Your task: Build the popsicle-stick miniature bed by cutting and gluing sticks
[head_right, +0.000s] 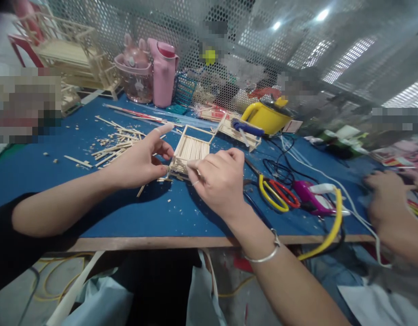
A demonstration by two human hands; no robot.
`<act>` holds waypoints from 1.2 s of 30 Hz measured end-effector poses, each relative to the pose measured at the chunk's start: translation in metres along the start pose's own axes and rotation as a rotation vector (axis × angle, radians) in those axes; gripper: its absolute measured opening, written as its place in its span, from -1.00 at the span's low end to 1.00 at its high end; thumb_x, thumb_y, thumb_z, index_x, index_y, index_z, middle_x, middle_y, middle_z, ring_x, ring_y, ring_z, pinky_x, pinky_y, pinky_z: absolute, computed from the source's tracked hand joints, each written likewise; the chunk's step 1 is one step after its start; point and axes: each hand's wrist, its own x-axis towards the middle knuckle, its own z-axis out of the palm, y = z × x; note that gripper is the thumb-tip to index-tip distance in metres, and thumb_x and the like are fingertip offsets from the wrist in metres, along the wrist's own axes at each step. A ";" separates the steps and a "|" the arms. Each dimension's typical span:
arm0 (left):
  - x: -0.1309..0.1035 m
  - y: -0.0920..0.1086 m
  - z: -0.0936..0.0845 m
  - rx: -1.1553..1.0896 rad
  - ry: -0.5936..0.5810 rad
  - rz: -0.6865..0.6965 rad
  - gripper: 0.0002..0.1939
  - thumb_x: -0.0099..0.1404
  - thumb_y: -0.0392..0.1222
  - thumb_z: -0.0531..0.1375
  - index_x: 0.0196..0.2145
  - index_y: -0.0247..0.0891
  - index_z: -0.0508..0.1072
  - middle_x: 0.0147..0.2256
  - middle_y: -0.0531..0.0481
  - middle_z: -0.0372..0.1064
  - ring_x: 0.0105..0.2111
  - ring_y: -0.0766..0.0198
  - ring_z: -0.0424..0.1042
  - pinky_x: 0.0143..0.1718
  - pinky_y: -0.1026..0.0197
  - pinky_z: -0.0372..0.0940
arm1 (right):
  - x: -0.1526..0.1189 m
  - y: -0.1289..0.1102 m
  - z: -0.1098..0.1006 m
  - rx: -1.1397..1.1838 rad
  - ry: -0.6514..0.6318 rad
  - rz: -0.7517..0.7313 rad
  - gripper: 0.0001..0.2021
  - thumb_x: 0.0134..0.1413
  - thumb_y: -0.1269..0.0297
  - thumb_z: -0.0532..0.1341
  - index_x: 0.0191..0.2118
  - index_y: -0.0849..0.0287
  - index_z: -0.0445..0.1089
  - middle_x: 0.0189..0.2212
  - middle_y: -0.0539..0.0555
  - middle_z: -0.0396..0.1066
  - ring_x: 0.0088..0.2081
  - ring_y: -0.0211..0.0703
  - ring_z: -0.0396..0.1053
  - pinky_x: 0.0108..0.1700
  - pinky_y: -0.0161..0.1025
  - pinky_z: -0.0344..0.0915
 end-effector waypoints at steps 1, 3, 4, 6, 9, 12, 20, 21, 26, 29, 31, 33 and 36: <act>0.000 0.000 0.000 -0.001 -0.003 0.001 -0.09 -0.06 -0.52 0.14 0.27 -0.34 -0.03 -0.29 -0.03 0.34 -0.31 0.29 0.33 -0.24 0.17 0.28 | 0.000 -0.001 0.001 -0.005 0.002 0.001 -0.85 0.14 0.27 0.19 -0.42 0.08 0.45 -0.61 -0.07 0.36 -0.47 -0.21 0.22 -0.21 -0.11 0.05; 0.001 -0.002 0.001 -0.003 -0.003 0.013 -0.09 -0.06 -0.52 0.15 0.26 -0.30 -0.01 -0.28 -0.03 0.34 -0.32 0.29 0.33 -0.25 0.18 0.28 | -0.001 -0.003 0.003 -0.016 -0.001 0.000 -0.83 0.15 0.26 0.18 -0.43 0.07 0.45 -0.63 -0.08 0.35 -0.49 -0.22 0.20 -0.22 -0.11 0.04; 0.001 -0.003 0.002 -0.004 -0.001 0.020 -0.09 -0.06 -0.52 0.16 0.26 -0.28 0.01 -0.27 -0.03 0.34 -0.32 0.30 0.33 -0.25 0.18 0.28 | -0.001 -0.003 0.003 -0.024 -0.005 -0.007 -0.83 0.15 0.26 0.17 -0.43 0.07 0.45 -0.63 -0.08 0.35 -0.49 -0.22 0.20 -0.22 -0.11 0.03; 0.001 -0.005 0.003 -0.010 0.007 0.027 -0.10 -0.07 -0.51 0.17 0.25 -0.26 0.04 -0.26 -0.03 0.35 -0.33 0.30 0.33 -0.25 0.18 0.28 | -0.001 -0.004 0.003 -0.044 -0.007 -0.030 -0.83 0.16 0.27 0.17 -0.43 0.08 0.45 -0.64 -0.08 0.34 -0.50 -0.22 0.19 -0.23 -0.11 0.03; 0.002 -0.008 0.004 -0.031 0.010 0.044 -0.09 -0.06 -0.52 0.17 0.26 -0.26 0.03 -0.27 -0.02 0.38 -0.31 0.28 0.36 -0.24 0.19 0.28 | 0.001 -0.005 0.004 -0.073 0.001 -0.062 -0.82 0.16 0.28 0.16 -0.44 0.08 0.44 -0.64 -0.07 0.33 -0.50 -0.23 0.18 -0.23 -0.11 0.03; 0.001 -0.009 0.003 -0.037 0.001 0.074 -0.09 -0.06 -0.53 0.16 0.26 -0.22 0.03 -0.32 0.03 0.40 -0.30 0.28 0.37 -0.23 0.19 0.28 | 0.003 -0.006 0.005 -0.093 -0.004 -0.072 -0.81 0.18 0.27 0.14 -0.42 0.06 0.44 -0.64 -0.07 0.32 -0.48 -0.22 0.20 -0.22 -0.11 0.04; 0.000 -0.005 0.003 -0.078 0.020 0.038 -0.09 -0.10 -0.53 0.19 0.24 -0.27 0.09 -0.35 0.03 0.41 -0.36 0.28 0.39 -0.24 0.17 0.28 | 0.003 -0.006 0.007 -0.064 -0.014 -0.063 -0.81 0.19 0.27 0.12 -0.42 0.07 0.42 -0.59 -0.05 0.33 -0.44 -0.20 0.22 -0.16 -0.09 0.05; 0.000 -0.005 0.003 -0.072 0.017 0.036 -0.09 -0.09 -0.52 0.19 0.24 -0.27 0.09 -0.35 0.03 0.41 -0.36 0.28 0.39 -0.24 0.18 0.29 | 0.004 -0.005 0.007 -0.051 -0.016 -0.059 -0.82 0.19 0.28 0.13 -0.41 0.08 0.42 -0.58 -0.05 0.33 -0.44 -0.20 0.23 -0.15 -0.09 0.05; 0.000 -0.006 0.003 -0.048 0.004 0.062 -0.11 -0.05 -0.51 0.18 0.25 -0.20 0.06 -0.34 0.05 0.43 -0.37 0.30 0.39 -0.23 0.19 0.29 | 0.004 -0.006 0.007 0.033 -0.029 0.032 -0.85 0.17 0.28 0.13 -0.41 0.09 0.37 -0.55 -0.05 0.34 -0.43 -0.18 0.25 -0.15 -0.09 0.05; 0.000 -0.004 0.003 -0.079 0.017 0.039 -0.10 -0.07 -0.55 0.17 0.25 -0.22 0.09 -0.35 0.05 0.43 -0.37 0.29 0.38 -0.18 0.15 0.28 | 0.003 -0.005 0.008 0.053 0.003 0.080 -0.91 0.15 0.24 0.16 -0.34 0.09 0.35 -0.50 -0.04 0.37 -0.40 -0.16 0.29 -0.15 -0.10 0.07; 0.000 -0.004 0.003 -0.102 0.021 0.027 -0.09 -0.08 -0.56 0.17 0.24 -0.22 0.11 -0.36 0.04 0.44 -0.36 0.27 0.38 -0.16 0.12 0.28 | 0.003 -0.005 0.010 0.062 0.021 0.105 -0.92 0.14 0.22 0.17 -0.31 0.09 0.34 -0.48 -0.03 0.38 -0.39 -0.15 0.31 -0.15 -0.11 0.08; 0.000 -0.003 0.003 -0.107 0.016 0.030 -0.09 -0.08 -0.57 0.18 0.25 -0.22 0.10 -0.36 0.04 0.44 -0.35 0.26 0.39 -0.16 0.11 0.28 | 0.003 -0.005 0.011 0.072 0.027 0.127 -0.91 0.14 0.21 0.17 -0.29 0.09 0.34 -0.48 -0.03 0.38 -0.39 -0.14 0.31 -0.15 -0.11 0.09; 0.000 -0.003 0.003 -0.109 0.014 0.037 -0.09 -0.07 -0.57 0.19 0.25 -0.24 0.09 -0.35 0.04 0.43 -0.35 0.25 0.38 -0.17 0.11 0.28 | 0.004 -0.004 0.012 0.088 0.034 0.148 -0.89 0.13 0.20 0.18 -0.27 0.10 0.35 -0.50 -0.04 0.36 -0.40 -0.15 0.31 -0.17 -0.12 0.09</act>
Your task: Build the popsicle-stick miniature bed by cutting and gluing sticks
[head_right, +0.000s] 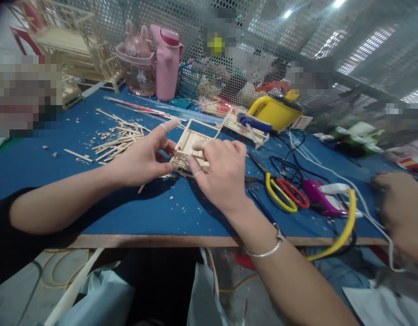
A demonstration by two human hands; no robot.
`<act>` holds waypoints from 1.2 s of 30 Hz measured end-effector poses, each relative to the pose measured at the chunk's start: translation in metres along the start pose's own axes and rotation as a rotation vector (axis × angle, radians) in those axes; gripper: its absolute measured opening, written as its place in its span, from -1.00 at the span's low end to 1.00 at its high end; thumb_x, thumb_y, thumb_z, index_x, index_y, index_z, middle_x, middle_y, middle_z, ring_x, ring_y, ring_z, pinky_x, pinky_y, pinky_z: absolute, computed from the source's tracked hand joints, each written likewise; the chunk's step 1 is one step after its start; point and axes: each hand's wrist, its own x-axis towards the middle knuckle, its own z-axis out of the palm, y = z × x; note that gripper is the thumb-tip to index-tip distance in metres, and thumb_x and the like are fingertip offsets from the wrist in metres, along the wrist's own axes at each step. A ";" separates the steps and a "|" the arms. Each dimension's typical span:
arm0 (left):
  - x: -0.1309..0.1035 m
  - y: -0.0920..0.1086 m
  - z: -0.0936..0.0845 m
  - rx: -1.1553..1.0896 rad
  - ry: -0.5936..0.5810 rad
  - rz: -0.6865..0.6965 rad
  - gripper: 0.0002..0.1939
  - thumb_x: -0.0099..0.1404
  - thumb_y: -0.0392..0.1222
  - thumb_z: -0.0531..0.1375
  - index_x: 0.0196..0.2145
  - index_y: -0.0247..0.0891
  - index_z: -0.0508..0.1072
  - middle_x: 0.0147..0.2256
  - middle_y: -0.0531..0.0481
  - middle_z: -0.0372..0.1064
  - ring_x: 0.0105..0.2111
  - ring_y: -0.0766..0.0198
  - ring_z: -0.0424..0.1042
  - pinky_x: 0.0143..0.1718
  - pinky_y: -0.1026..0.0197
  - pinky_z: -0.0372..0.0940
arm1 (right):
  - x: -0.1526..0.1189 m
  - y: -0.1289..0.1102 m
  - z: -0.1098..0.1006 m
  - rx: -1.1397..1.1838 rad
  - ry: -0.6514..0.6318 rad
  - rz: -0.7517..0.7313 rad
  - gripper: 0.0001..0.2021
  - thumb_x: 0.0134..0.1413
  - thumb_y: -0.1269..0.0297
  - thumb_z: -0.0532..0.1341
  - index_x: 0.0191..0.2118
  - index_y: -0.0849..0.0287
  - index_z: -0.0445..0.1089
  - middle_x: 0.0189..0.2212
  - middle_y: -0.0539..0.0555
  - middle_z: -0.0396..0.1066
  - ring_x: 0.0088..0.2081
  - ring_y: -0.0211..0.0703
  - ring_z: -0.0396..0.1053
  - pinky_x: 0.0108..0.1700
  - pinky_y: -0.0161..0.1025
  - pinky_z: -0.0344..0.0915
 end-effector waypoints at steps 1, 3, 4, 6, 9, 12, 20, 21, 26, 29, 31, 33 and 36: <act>0.000 0.000 0.000 -0.004 0.002 -0.001 -0.10 -0.07 -0.56 0.19 0.25 -0.24 0.09 -0.35 0.04 0.43 -0.36 0.26 0.38 -0.18 0.12 0.28 | 0.000 0.000 0.000 0.004 0.002 0.002 -0.89 0.13 0.20 0.18 -0.27 0.10 0.35 -0.50 -0.04 0.36 -0.41 -0.15 0.31 -0.17 -0.12 0.09; 0.000 0.000 0.001 -0.011 0.012 -0.007 -0.10 -0.07 -0.56 0.20 0.24 -0.24 0.10 -0.36 0.04 0.42 -0.36 0.26 0.38 -0.18 0.13 0.28 | 0.000 0.001 0.000 0.006 0.006 -0.003 -0.88 0.12 0.20 0.19 -0.26 0.10 0.35 -0.50 -0.03 0.36 -0.40 -0.15 0.31 -0.17 -0.12 0.09; 0.000 0.001 0.001 -0.011 0.015 -0.009 -0.10 -0.07 -0.57 0.20 0.24 -0.25 0.11 -0.36 0.04 0.42 -0.36 0.26 0.38 -0.19 0.13 0.28 | 0.000 0.001 0.000 0.003 0.006 -0.005 -0.88 0.11 0.20 0.19 -0.25 0.10 0.36 -0.50 -0.03 0.36 -0.40 -0.14 0.31 -0.17 -0.12 0.10; 0.000 0.001 0.001 -0.005 0.014 -0.009 -0.10 -0.08 -0.57 0.20 0.24 -0.26 0.11 -0.36 0.03 0.42 -0.36 0.25 0.38 -0.20 0.13 0.28 | -0.001 0.001 0.000 -0.002 0.003 -0.004 -0.87 0.10 0.19 0.20 -0.24 0.09 0.36 -0.49 -0.02 0.36 -0.38 -0.13 0.31 -0.17 -0.12 0.10; 0.001 0.001 0.001 -0.002 0.003 -0.007 -0.11 -0.07 -0.57 0.19 0.24 -0.25 0.10 -0.36 0.04 0.43 -0.37 0.25 0.39 -0.21 0.12 0.30 | -0.001 0.001 -0.001 0.003 -0.003 0.005 -0.86 0.09 0.20 0.19 -0.24 0.09 0.36 -0.48 -0.02 0.36 -0.37 -0.12 0.32 -0.16 -0.10 0.11; 0.001 -0.001 0.001 -0.019 0.005 -0.003 -0.12 -0.06 -0.56 0.19 0.24 -0.22 0.12 -0.35 0.03 0.43 -0.38 0.27 0.39 -0.21 0.13 0.30 | -0.002 0.001 -0.005 0.037 -0.017 0.007 -0.84 0.03 0.28 0.19 -0.22 0.10 0.36 -0.46 0.00 0.35 -0.35 -0.09 0.32 -0.13 -0.05 0.13; 0.001 -0.008 -0.005 0.120 -0.057 0.076 -0.13 0.02 -0.49 0.20 0.27 -0.15 0.05 -0.31 0.03 0.43 -0.37 0.32 0.39 -0.32 0.24 0.30 | 0.006 0.010 -0.011 0.604 -0.294 0.319 -0.56 -0.07 0.45 0.14 0.01 0.10 0.22 -0.35 0.00 0.38 -0.34 -0.17 0.34 -0.25 -0.15 0.28; 0.001 -0.007 -0.005 0.107 -0.052 0.075 -0.13 0.04 -0.48 0.21 0.27 -0.15 0.03 -0.31 0.03 0.42 -0.38 0.32 0.38 -0.35 0.26 0.30 | 0.009 0.012 -0.011 0.680 -0.314 0.376 -0.57 -0.05 0.45 0.15 0.01 0.10 0.22 -0.39 -0.02 0.36 -0.38 -0.21 0.33 -0.30 -0.19 0.28; 0.002 -0.002 -0.001 -0.066 0.020 0.058 -0.15 0.10 -0.40 0.24 0.28 -0.12 -0.01 -0.34 0.03 0.39 -0.38 0.32 0.39 -0.38 0.26 0.33 | 0.031 0.024 -0.013 0.946 -0.354 0.497 -0.58 -0.09 0.43 0.22 -0.04 0.11 0.22 -0.45 -0.07 0.31 -0.45 -0.27 0.32 -0.41 -0.28 0.26; 0.001 0.003 0.000 -0.132 0.075 0.070 -0.15 0.11 -0.37 0.25 0.27 -0.07 -0.02 -0.33 0.05 0.39 -0.34 0.31 0.41 -0.31 0.22 0.36 | 0.043 0.028 -0.016 1.024 -0.428 0.493 -0.53 -0.14 0.38 0.29 -0.03 0.12 0.23 -0.37 -0.01 0.37 -0.33 -0.20 0.40 -0.33 -0.24 0.33; 0.001 0.006 0.001 -0.156 0.105 0.075 -0.16 0.12 -0.36 0.26 0.27 -0.05 -0.02 -0.33 0.05 0.39 -0.31 0.29 0.42 -0.29 0.21 0.37 | 0.047 0.028 -0.018 1.031 -0.433 0.491 -0.50 -0.16 0.34 0.32 -0.02 0.13 0.24 -0.32 0.03 0.39 -0.23 -0.13 0.43 -0.27 -0.21 0.36; 0.000 0.009 0.001 -0.181 0.124 0.077 -0.16 0.12 -0.35 0.27 0.27 -0.03 -0.02 -0.33 0.05 0.39 -0.30 0.28 0.43 -0.29 0.21 0.38 | 0.051 0.028 -0.019 1.029 -0.419 0.499 -0.47 -0.17 0.33 0.34 0.00 0.13 0.24 -0.32 0.04 0.41 -0.19 -0.09 0.44 -0.25 -0.19 0.37; 0.000 0.012 0.002 -0.215 0.131 0.067 -0.15 0.11 -0.36 0.27 0.26 -0.05 -0.02 -0.33 0.05 0.39 -0.31 0.29 0.43 -0.32 0.22 0.38 | 0.058 0.027 -0.021 1.035 -0.422 0.493 -0.45 -0.18 0.35 0.34 0.02 0.14 0.23 -0.35 0.04 0.43 -0.23 -0.09 0.45 -0.27 -0.19 0.37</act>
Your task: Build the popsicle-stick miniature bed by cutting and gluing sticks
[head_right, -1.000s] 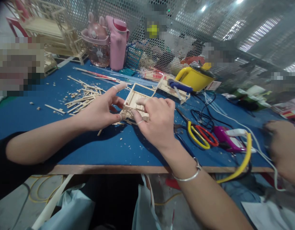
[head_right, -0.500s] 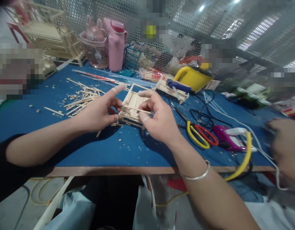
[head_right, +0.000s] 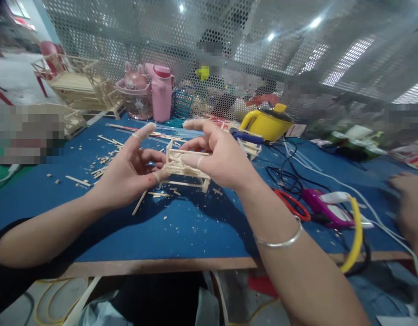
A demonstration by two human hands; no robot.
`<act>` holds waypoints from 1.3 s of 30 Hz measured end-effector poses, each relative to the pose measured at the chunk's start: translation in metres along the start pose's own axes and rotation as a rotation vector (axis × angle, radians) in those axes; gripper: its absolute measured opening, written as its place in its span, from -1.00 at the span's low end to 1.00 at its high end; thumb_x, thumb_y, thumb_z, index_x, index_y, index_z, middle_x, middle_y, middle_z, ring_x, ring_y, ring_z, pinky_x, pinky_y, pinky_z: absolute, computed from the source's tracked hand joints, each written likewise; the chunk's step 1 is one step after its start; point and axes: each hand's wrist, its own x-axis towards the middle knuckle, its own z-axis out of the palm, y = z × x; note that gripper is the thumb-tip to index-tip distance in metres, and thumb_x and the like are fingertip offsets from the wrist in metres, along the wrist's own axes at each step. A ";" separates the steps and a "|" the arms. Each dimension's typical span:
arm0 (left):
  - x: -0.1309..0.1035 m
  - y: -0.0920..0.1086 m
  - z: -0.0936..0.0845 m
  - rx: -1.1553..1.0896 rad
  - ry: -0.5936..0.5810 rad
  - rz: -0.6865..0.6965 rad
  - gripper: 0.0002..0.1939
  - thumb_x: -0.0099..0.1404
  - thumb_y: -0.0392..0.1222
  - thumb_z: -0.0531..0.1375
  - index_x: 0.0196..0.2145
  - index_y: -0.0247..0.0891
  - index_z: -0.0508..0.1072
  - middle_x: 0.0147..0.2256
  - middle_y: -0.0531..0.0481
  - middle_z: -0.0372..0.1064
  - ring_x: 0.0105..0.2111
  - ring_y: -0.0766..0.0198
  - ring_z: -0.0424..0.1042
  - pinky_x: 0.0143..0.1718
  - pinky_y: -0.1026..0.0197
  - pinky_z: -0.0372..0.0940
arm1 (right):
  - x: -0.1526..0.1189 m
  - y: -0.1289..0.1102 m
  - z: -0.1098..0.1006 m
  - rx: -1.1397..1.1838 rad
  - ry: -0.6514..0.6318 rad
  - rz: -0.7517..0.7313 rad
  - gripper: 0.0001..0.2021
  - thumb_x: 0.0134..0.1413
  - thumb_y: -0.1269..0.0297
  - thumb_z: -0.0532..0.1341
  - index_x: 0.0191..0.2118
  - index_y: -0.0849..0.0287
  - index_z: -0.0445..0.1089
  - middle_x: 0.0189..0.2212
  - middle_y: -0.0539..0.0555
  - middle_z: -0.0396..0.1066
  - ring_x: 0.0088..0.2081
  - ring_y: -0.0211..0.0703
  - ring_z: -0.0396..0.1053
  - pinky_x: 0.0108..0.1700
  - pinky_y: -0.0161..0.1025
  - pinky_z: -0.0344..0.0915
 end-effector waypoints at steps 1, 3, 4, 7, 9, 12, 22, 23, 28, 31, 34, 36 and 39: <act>0.000 0.001 0.000 -0.007 0.001 -0.006 -0.14 0.10 -0.36 0.27 0.26 -0.05 -0.02 -0.33 0.05 0.38 -0.32 0.29 0.43 -0.33 0.23 0.37 | 0.002 -0.002 0.000 -0.002 -0.006 -0.004 -0.45 -0.18 0.36 0.34 0.02 0.14 0.23 -0.37 0.03 0.43 -0.25 -0.10 0.46 -0.28 -0.19 0.37; 0.000 0.002 0.001 -0.015 0.002 -0.020 -0.14 0.09 -0.36 0.28 0.26 -0.06 -0.02 -0.34 0.05 0.38 -0.32 0.29 0.43 -0.35 0.24 0.37 | 0.005 -0.004 0.001 -0.005 -0.012 -0.011 -0.46 -0.17 0.37 0.33 0.01 0.13 0.23 -0.39 0.01 0.43 -0.28 -0.11 0.46 -0.30 -0.20 0.36; 0.000 0.002 0.001 -0.017 0.005 -0.025 -0.15 0.09 -0.36 0.28 0.26 -0.06 -0.02 -0.34 0.05 0.38 -0.32 0.29 0.43 -0.35 0.24 0.37 | 0.006 -0.005 0.002 -0.004 -0.015 -0.009 -0.47 -0.17 0.38 0.33 0.00 0.12 0.23 -0.40 0.00 0.43 -0.29 -0.12 0.46 -0.31 -0.20 0.36; -0.001 0.002 0.001 -0.025 0.014 -0.038 -0.16 0.10 -0.36 0.28 0.25 -0.07 -0.01 -0.33 0.04 0.38 -0.31 0.29 0.43 -0.37 0.26 0.36 | 0.008 -0.006 0.004 0.008 -0.028 0.003 -0.48 -0.17 0.41 0.30 0.00 0.10 0.23 -0.43 -0.02 0.43 -0.33 -0.15 0.45 -0.33 -0.20 0.36; -0.001 0.002 0.001 -0.039 0.016 -0.045 -0.16 0.09 -0.37 0.28 0.25 -0.06 0.00 -0.33 0.04 0.37 -0.31 0.29 0.42 -0.39 0.27 0.35 | 0.008 -0.004 0.004 0.018 -0.031 0.007 -0.47 -0.18 0.44 0.28 0.01 0.11 0.23 -0.42 -0.02 0.43 -0.34 -0.16 0.45 -0.33 -0.21 0.36; -0.001 0.003 0.001 -0.065 0.020 -0.064 -0.14 0.08 -0.38 0.28 0.25 -0.06 0.00 -0.32 0.03 0.37 -0.31 0.29 0.42 -0.42 0.30 0.34 | 0.009 0.002 0.001 0.021 -0.003 -0.019 -0.47 -0.21 0.46 0.25 0.00 0.11 0.24 -0.41 -0.01 0.43 -0.33 -0.15 0.43 -0.35 -0.21 0.35; -0.002 0.005 0.001 -0.079 0.069 -0.065 -0.16 0.09 -0.36 0.30 0.24 -0.13 0.00 -0.33 0.05 0.37 -0.32 0.35 0.37 -0.37 0.34 0.35 | 0.004 0.027 0.009 -0.024 0.518 -0.281 -0.74 -0.06 0.43 0.17 -0.19 0.03 0.38 -0.37 -0.02 0.39 -0.26 -0.16 0.39 -0.14 -0.10 0.34; -0.002 0.005 0.002 -0.076 0.069 -0.064 -0.16 0.09 -0.36 0.30 0.24 -0.13 -0.01 -0.33 0.05 0.37 -0.32 0.35 0.37 -0.36 0.34 0.35 | 0.003 0.028 0.010 0.003 0.474 -0.286 -0.71 -0.07 0.43 0.15 -0.17 0.04 0.38 -0.31 0.00 0.41 -0.21 -0.15 0.39 -0.09 -0.09 0.33; -0.005 0.007 0.005 -0.041 0.068 -0.054 -0.17 0.10 -0.35 0.29 0.24 -0.14 -0.01 -0.33 0.05 0.38 -0.31 0.34 0.38 -0.32 0.32 0.35 | 0.000 0.029 0.013 0.150 0.243 -0.075 -0.77 -0.08 0.34 0.19 -0.22 0.12 0.45 -0.30 0.02 0.46 -0.20 -0.14 0.40 -0.09 -0.11 0.32; -0.006 0.005 0.005 0.005 0.058 -0.040 -0.19 0.13 -0.33 0.27 0.25 -0.11 -0.02 -0.30 0.03 0.38 -0.27 0.31 0.39 -0.30 0.28 0.36 | -0.001 0.027 0.014 0.181 0.203 0.040 -0.80 -0.15 0.32 0.27 -0.29 0.14 0.47 -0.40 -0.01 0.46 -0.35 -0.20 0.39 -0.25 -0.20 0.33; -0.006 0.002 0.003 0.119 0.073 0.009 -0.24 0.16 -0.29 0.26 0.24 -0.09 0.00 -0.21 -0.03 0.38 -0.21 0.28 0.38 -0.32 0.29 0.34 | -0.001 0.023 0.015 0.171 0.200 0.070 -0.89 -0.13 0.31 0.26 -0.39 0.17 0.48 -0.50 -0.02 0.43 -0.45 -0.25 0.34 -0.36 -0.26 0.28; -0.005 -0.001 0.002 0.229 0.105 0.019 -0.29 0.17 -0.23 0.26 0.21 -0.11 0.07 -0.12 -0.07 0.35 -0.21 0.29 0.34 -0.37 0.32 0.31 | -0.001 0.020 0.015 0.145 0.211 0.057 -0.90 -0.10 0.28 0.25 -0.43 0.18 0.48 -0.53 -0.02 0.42 -0.48 -0.27 0.31 -0.41 -0.28 0.26; -0.005 -0.001 0.003 0.350 0.105 -0.033 -0.41 0.19 -0.12 0.25 0.15 -0.19 0.20 -0.05 -0.12 0.30 -0.29 0.33 0.29 -0.44 0.34 0.28 | -0.002 0.018 0.013 0.118 0.213 0.032 -0.88 -0.08 0.26 0.26 -0.42 0.18 0.49 -0.52 -0.01 0.44 -0.49 -0.28 0.30 -0.41 -0.29 0.25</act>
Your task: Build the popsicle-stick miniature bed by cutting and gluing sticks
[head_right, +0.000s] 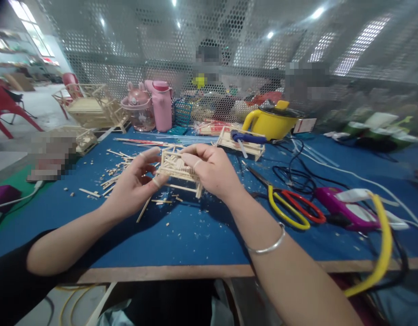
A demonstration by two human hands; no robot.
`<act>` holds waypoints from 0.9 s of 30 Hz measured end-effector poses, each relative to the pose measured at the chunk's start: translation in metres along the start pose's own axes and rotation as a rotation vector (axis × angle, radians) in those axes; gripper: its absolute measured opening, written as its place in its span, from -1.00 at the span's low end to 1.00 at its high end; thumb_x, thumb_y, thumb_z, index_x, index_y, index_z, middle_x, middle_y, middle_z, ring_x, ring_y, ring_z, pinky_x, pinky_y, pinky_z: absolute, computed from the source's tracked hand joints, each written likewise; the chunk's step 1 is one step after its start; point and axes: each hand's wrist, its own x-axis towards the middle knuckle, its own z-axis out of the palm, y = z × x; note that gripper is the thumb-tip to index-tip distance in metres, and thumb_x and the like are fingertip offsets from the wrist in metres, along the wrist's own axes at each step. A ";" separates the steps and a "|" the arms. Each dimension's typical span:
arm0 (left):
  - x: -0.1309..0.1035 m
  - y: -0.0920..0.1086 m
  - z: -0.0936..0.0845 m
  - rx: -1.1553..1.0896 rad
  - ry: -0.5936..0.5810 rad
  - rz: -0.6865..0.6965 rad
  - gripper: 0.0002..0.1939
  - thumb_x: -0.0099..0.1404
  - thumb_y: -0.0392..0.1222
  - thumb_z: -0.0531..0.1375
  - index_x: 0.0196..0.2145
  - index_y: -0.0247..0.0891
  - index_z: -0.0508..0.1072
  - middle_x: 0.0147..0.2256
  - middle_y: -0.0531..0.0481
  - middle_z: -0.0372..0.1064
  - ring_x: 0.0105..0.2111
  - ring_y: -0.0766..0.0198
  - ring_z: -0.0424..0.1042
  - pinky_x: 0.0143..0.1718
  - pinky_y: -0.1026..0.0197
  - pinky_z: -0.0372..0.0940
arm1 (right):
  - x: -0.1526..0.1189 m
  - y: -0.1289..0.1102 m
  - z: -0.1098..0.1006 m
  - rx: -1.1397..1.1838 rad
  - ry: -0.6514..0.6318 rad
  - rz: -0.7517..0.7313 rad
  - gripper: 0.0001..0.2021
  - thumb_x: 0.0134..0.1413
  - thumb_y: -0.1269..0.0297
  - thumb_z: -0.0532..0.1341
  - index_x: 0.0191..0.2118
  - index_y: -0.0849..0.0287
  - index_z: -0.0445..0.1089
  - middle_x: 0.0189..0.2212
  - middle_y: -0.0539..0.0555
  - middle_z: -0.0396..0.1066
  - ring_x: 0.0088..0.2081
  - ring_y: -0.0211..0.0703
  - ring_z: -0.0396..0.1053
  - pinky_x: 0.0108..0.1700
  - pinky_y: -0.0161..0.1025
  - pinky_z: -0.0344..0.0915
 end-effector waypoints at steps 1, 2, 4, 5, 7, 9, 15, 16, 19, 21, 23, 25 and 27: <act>0.000 0.001 0.000 0.022 -0.022 -0.008 -0.46 0.21 -0.10 0.24 0.12 -0.21 0.25 -0.05 -0.13 0.31 -0.30 0.33 0.29 -0.44 0.34 0.29 | 0.000 -0.001 -0.001 -0.007 0.001 -0.009 -0.88 -0.09 0.26 0.27 -0.42 0.18 0.49 -0.51 -0.01 0.45 -0.48 -0.27 0.31 -0.40 -0.28 0.26; 0.000 0.002 0.000 0.039 -0.047 -0.002 -0.52 0.22 -0.08 0.22 0.08 -0.22 0.29 -0.07 -0.12 0.32 -0.31 0.33 0.29 -0.44 0.33 0.29 | 0.000 -0.001 -0.002 -0.016 0.004 -0.020 -0.89 -0.09 0.26 0.27 -0.43 0.18 0.50 -0.51 0.00 0.45 -0.47 -0.26 0.32 -0.39 -0.27 0.27; -0.001 0.004 0.001 0.068 -0.096 0.037 -0.63 0.25 -0.09 0.19 0.00 -0.22 0.38 -0.09 -0.11 0.33 -0.31 0.33 0.29 -0.41 0.32 0.30 | 0.000 -0.002 -0.005 -0.041 0.016 -0.044 -0.90 -0.11 0.28 0.27 -0.45 0.18 0.50 -0.50 0.01 0.46 -0.45 -0.24 0.34 -0.37 -0.26 0.27; -0.001 0.005 0.001 0.078 -0.112 0.059 -0.68 0.26 -0.10 0.18 -0.04 -0.21 0.41 -0.09 -0.10 0.34 -0.31 0.33 0.30 -0.40 0.32 0.31 | 0.000 -0.003 -0.006 -0.055 0.024 -0.054 -0.90 -0.12 0.28 0.27 -0.47 0.18 0.50 -0.51 0.00 0.46 -0.45 -0.24 0.34 -0.37 -0.26 0.27; -0.002 0.005 0.001 0.087 -0.119 0.092 -0.73 0.26 -0.13 0.18 -0.09 -0.20 0.45 -0.08 -0.09 0.34 -0.29 0.33 0.32 -0.38 0.32 0.32 | -0.001 -0.003 -0.008 -0.073 0.029 -0.061 -0.91 -0.14 0.29 0.27 -0.49 0.18 0.50 -0.54 -0.01 0.44 -0.47 -0.24 0.32 -0.39 -0.27 0.26; -0.002 0.005 0.001 0.075 -0.105 0.109 -0.75 0.25 -0.14 0.19 -0.11 -0.21 0.45 -0.07 -0.10 0.35 -0.25 0.31 0.35 -0.36 0.31 0.34 | -0.001 -0.003 -0.009 -0.078 0.005 -0.049 -0.89 -0.14 0.27 0.27 -0.47 0.18 0.50 -0.56 -0.02 0.43 -0.49 -0.26 0.31 -0.42 -0.27 0.25; -0.003 0.004 0.002 0.092 -0.118 0.145 -0.76 0.25 -0.13 0.20 -0.13 -0.20 0.47 -0.07 -0.10 0.37 -0.14 0.23 0.37 -0.31 0.28 0.38 | -0.002 -0.001 -0.010 -0.147 -0.049 -0.087 -0.86 -0.13 0.24 0.29 -0.41 0.18 0.52 -0.48 0.02 0.48 -0.45 -0.22 0.34 -0.39 -0.25 0.27; -0.003 0.005 0.002 0.097 -0.125 0.151 -0.76 0.25 -0.13 0.20 -0.13 -0.19 0.48 -0.06 -0.10 0.37 -0.13 0.23 0.38 -0.31 0.27 0.39 | -0.002 -0.001 -0.009 -0.162 -0.047 -0.102 -0.86 -0.13 0.25 0.29 -0.41 0.19 0.52 -0.48 0.03 0.48 -0.45 -0.22 0.34 -0.39 -0.24 0.27; -0.004 0.006 0.002 0.103 -0.122 0.148 -0.76 0.25 -0.14 0.20 -0.12 -0.20 0.48 -0.06 -0.10 0.38 -0.09 0.22 0.38 -0.28 0.26 0.40 | -0.002 -0.002 -0.008 -0.219 -0.031 -0.136 -0.89 -0.12 0.27 0.27 -0.44 0.19 0.51 -0.50 0.01 0.46 -0.44 -0.23 0.34 -0.37 -0.24 0.26; -0.004 0.006 0.002 0.108 -0.113 0.146 -0.76 0.25 -0.14 0.20 -0.12 -0.19 0.48 -0.06 -0.10 0.38 -0.08 0.20 0.38 -0.27 0.25 0.40 | -0.002 -0.003 -0.007 -0.258 -0.023 -0.144 -0.90 -0.11 0.28 0.27 -0.45 0.18 0.50 -0.51 0.00 0.45 -0.44 -0.23 0.33 -0.36 -0.24 0.26; -0.004 0.005 0.001 0.114 -0.112 0.143 -0.75 0.25 -0.14 0.20 -0.12 -0.19 0.48 -0.07 -0.10 0.39 -0.09 0.20 0.38 -0.29 0.26 0.39 | -0.002 -0.003 -0.008 -0.285 -0.027 -0.148 -0.89 -0.10 0.27 0.26 -0.45 0.18 0.50 -0.51 0.00 0.45 -0.44 -0.23 0.33 -0.35 -0.23 0.26; -0.004 0.005 0.001 0.115 -0.115 0.143 -0.75 0.24 -0.14 0.21 -0.11 -0.20 0.49 -0.07 -0.10 0.39 -0.09 0.20 0.39 -0.30 0.27 0.39 | -0.002 -0.003 -0.008 -0.299 -0.034 -0.152 -0.88 -0.09 0.25 0.27 -0.43 0.18 0.50 -0.50 -0.01 0.46 -0.44 -0.23 0.32 -0.34 -0.23 0.25; -0.004 0.005 0.001 0.114 -0.118 0.144 -0.74 0.24 -0.14 0.21 -0.11 -0.20 0.49 -0.07 -0.10 0.39 -0.09 0.21 0.39 -0.30 0.27 0.38 | -0.001 -0.002 -0.009 -0.309 -0.042 -0.155 -0.87 -0.09 0.24 0.27 -0.42 0.18 0.50 -0.49 0.00 0.46 -0.45 -0.24 0.32 -0.34 -0.24 0.25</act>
